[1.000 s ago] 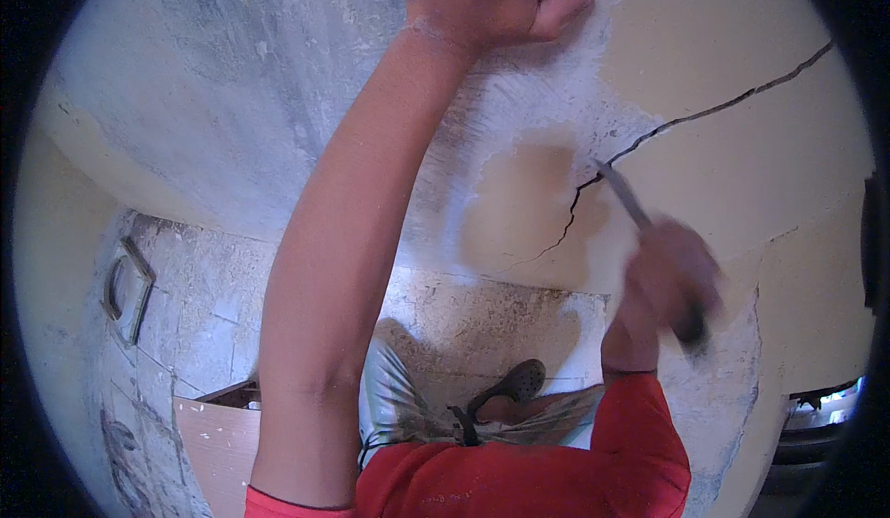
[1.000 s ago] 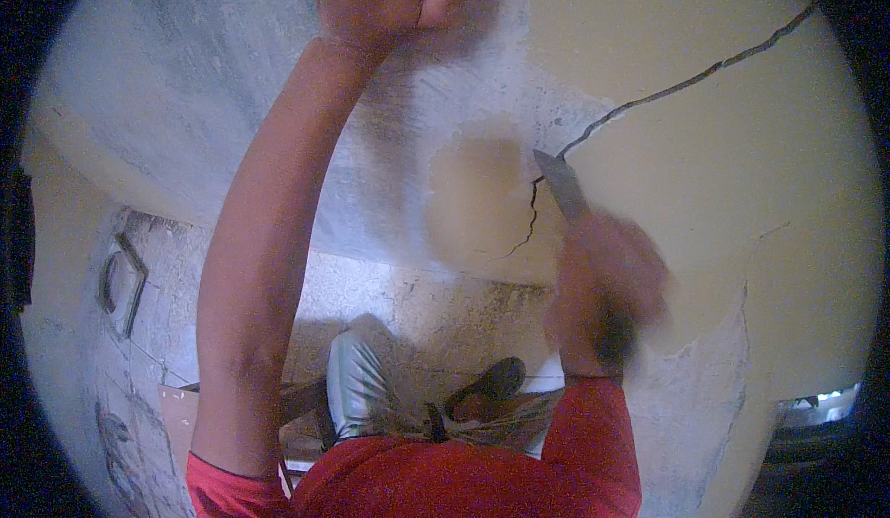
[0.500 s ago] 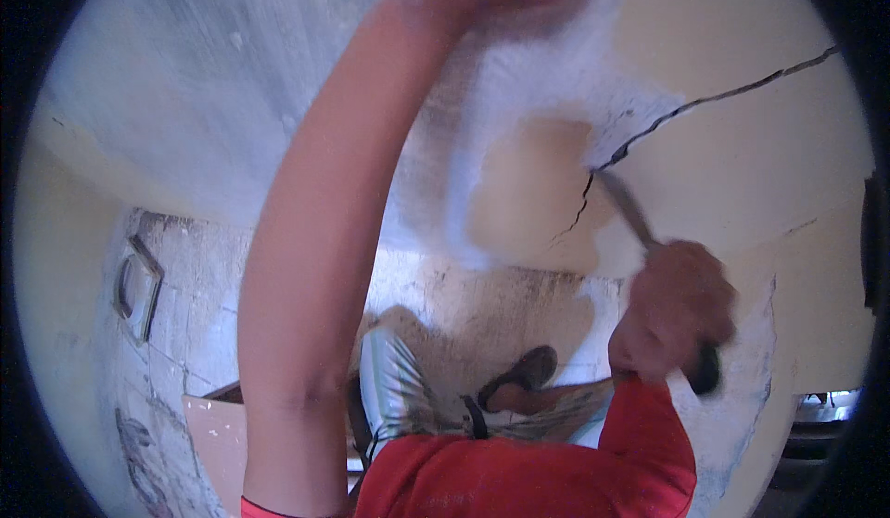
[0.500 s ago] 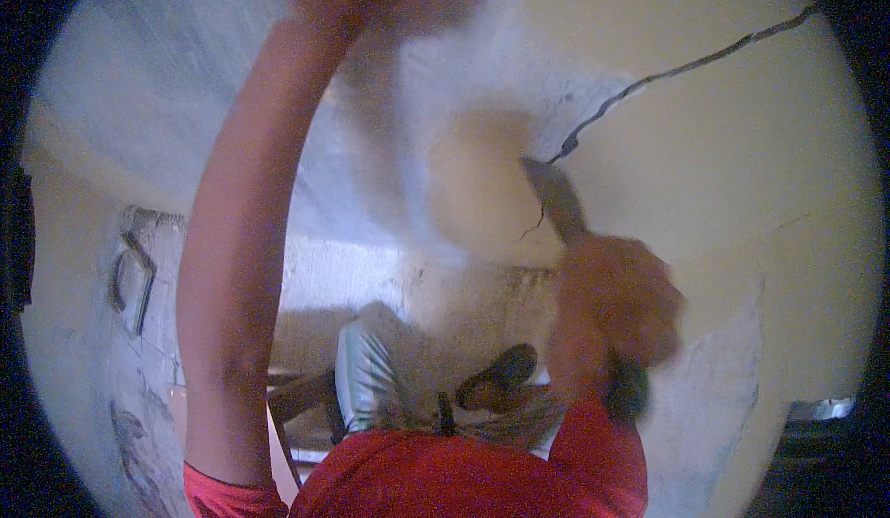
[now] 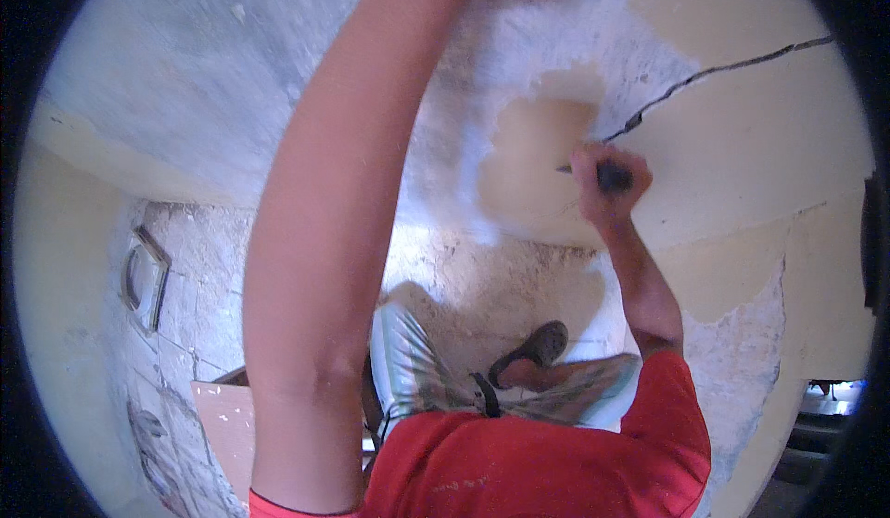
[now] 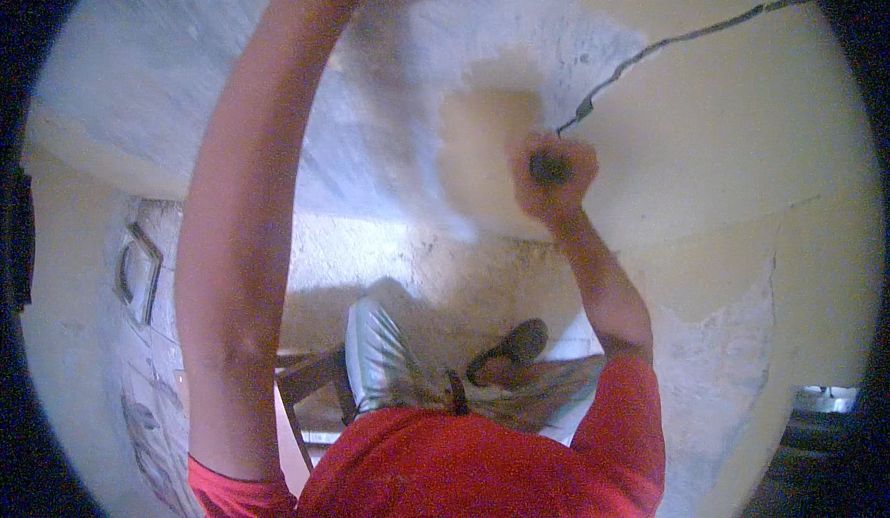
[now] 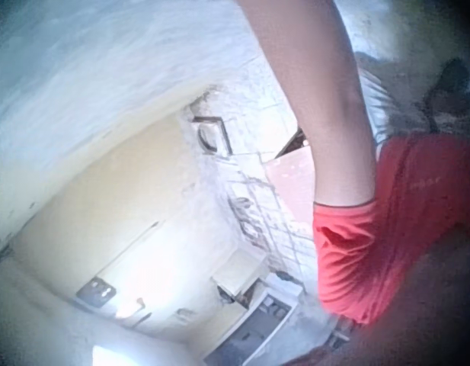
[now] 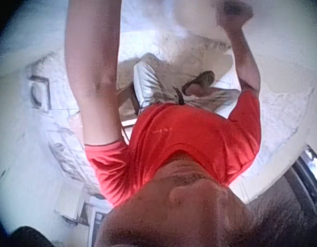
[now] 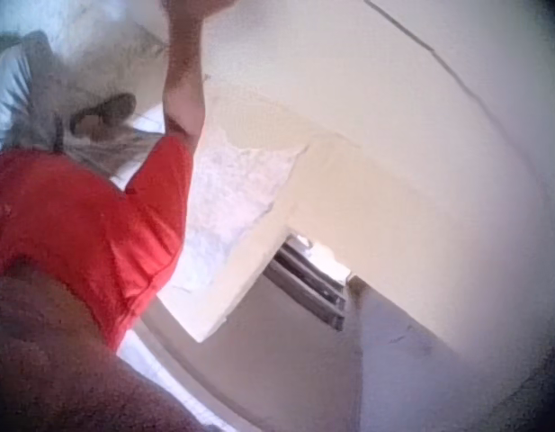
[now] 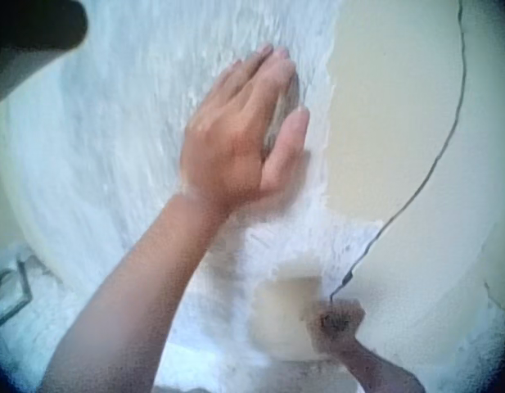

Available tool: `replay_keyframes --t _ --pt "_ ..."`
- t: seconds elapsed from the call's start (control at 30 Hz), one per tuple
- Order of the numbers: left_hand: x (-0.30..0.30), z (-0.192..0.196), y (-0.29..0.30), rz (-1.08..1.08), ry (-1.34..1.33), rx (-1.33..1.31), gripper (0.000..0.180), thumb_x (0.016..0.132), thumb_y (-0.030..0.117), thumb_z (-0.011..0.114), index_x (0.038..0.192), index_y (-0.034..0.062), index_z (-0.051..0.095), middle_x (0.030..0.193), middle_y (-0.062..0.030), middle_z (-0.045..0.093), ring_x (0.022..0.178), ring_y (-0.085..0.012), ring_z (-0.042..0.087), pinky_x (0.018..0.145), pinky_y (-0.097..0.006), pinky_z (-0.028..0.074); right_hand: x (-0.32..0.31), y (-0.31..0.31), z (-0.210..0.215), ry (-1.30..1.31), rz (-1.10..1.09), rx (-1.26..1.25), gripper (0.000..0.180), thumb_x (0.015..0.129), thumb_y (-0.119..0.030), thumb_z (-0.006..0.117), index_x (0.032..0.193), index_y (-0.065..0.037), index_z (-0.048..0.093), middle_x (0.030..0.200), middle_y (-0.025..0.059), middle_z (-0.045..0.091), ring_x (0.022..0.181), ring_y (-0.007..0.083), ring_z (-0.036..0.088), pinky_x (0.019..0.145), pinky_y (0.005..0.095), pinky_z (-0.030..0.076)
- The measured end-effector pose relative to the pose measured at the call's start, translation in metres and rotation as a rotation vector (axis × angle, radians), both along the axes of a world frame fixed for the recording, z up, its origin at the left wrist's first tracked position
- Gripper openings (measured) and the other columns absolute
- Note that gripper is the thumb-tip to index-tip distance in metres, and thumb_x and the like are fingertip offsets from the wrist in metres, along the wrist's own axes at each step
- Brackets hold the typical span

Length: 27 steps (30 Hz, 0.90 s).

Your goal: The person uses a scraper to widen and clear a long vertical crack in an interior wall.

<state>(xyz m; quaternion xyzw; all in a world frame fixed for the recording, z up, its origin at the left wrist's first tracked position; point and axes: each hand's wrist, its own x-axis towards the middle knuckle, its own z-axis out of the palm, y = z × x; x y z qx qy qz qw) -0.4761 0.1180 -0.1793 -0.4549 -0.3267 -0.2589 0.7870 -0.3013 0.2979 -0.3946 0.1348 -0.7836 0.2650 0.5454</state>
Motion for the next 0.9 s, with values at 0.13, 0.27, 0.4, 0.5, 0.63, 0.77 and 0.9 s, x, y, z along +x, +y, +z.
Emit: replay_keyframes --t 0.13,0.27,0.4,0.5,0.63,0.77,0.9 --pt "0.007 0.008 -0.011 0.035 -0.010 0.016 0.037 0.082 0.020 0.059 0.113 -0.0015 0.058 0.113 -0.0212 0.063 0.111 -0.0362 0.059 0.097 -0.043 0.045 0.052 -0.030 0.034 0.039 0.354 -0.034 0.017 0.077 0.006 0.064 0.071 -0.005 0.053 0.061 0.0029 0.053 0.050 0.0152 0.052 0.051 0.0281 0.047" --pt "0.027 0.003 -0.022 0.053 -0.195 -0.033 0.039 0.082 0.019 0.059 0.114 -0.0015 0.058 0.117 -0.0199 0.062 0.114 -0.0349 0.058 0.098 -0.043 0.045 0.091 -0.018 0.039 -0.124 0.108 0.094 0.015 0.075 0.004 0.065 0.072 -0.007 0.055 0.060 0.0025 0.055 0.053 0.0160 0.056 0.053 0.0285 0.047" --pt "0.035 0.002 -0.029 0.066 -0.317 -0.117 0.042 0.081 0.020 0.060 0.118 -0.0014 0.058 0.121 -0.0188 0.061 0.117 -0.0330 0.056 0.098 -0.043 0.044 0.140 -0.004 0.016 -0.232 -0.064 0.105 0.020 0.071 0.003 0.069 0.070 -0.009 0.053 0.059 0.0019 0.055 0.052 0.0164 0.055 0.053 0.0283 0.043" --pt "0.049 0.002 -0.034 0.087 -0.414 -0.174 0.045 0.081 0.020 0.060 0.120 -0.0017 0.057 0.123 -0.0183 0.060 0.118 -0.0323 0.056 0.099 -0.043 0.044 0.172 -0.014 0.011 -0.258 -0.041 -0.053 0.022 0.071 0.004 0.068 0.067 -0.007 0.050 0.058 0.0033 0.054 0.051 0.0152 0.053 0.051 0.0284 0.043" --pt "0.048 0.005 -0.035 0.093 -0.411 -0.193 0.046 0.081 0.019 0.060 0.121 -0.0019 0.056 0.124 -0.0181 0.060 0.119 -0.0328 0.055 0.099 -0.043 0.043 0.181 -0.031 0.028 -0.171 0.120 -0.250 0.024 0.076 0.002 0.065 0.066 -0.004 0.045 0.054 0.0045 0.049 0.048 0.0138 0.049 0.047 0.0291 0.042" --pt "0.040 0.004 -0.034 0.150 -0.370 -0.164 0.046 0.081 0.018 0.060 0.122 -0.0024 0.056 0.124 -0.0184 0.060 0.119 -0.0343 0.055 0.099 -0.043 0.043 0.178 -0.050 0.059 -0.099 0.138 -0.219 0.022 0.078 0.000 0.065 0.069 -0.004 0.045 0.056 0.0035 0.048 0.048 0.0137 0.046 0.045 0.0291 0.041" --pt "0.048 0.009 -0.034 0.178 -0.413 -0.179 0.045 0.081 0.018 0.059 0.122 -0.0027 0.056 0.124 -0.0195 0.059 0.119 -0.0342 0.055 0.101 -0.043 0.042 0.179 -0.051 0.103 -0.033 0.248 -0.274 0.020 0.076 -0.004 0.068 0.071 -0.006 0.048 0.061 0.0046 0.052 0.053 0.0169 0.052 0.052 0.0313 0.046"
